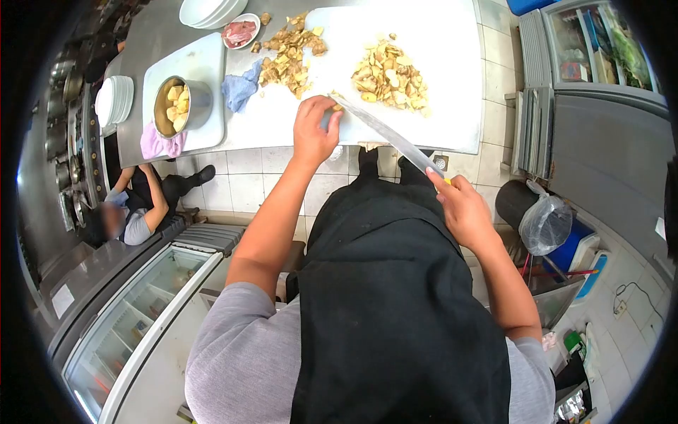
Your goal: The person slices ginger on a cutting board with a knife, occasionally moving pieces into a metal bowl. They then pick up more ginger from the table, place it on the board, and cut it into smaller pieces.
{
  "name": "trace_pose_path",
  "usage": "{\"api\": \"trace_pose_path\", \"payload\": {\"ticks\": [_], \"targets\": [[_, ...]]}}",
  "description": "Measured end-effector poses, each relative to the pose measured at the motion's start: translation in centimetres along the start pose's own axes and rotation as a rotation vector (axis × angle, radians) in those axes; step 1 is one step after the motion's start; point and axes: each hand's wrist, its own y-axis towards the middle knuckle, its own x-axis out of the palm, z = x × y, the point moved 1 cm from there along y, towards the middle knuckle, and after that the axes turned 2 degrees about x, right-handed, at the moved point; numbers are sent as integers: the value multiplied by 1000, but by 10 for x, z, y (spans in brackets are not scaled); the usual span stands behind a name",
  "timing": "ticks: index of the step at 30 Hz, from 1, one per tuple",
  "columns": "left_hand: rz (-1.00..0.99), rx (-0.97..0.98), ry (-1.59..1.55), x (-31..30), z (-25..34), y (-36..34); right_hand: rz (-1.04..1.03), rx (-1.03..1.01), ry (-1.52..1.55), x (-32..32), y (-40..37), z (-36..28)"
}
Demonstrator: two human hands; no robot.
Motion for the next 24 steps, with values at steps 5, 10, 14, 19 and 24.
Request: {"api": "trace_pose_path", "payload": {"ticks": [5,10,14,19,24], "targets": [[14,20,-2,0,-4,-4,5,-40,-76,-11,-4,-2],[35,31,-16,-1,-4,-3,-40,-21,-127,-27,-2,-11],[22,41,-14,-1,-3,-1,-55,-33,-83,-24,21,-18],[7,23,-16,-1,-5,-2,-5,-129,19,14,71,-4],[-53,72,-11,-7,-7,-1,-32,-52,40,-12,51,2]]}}
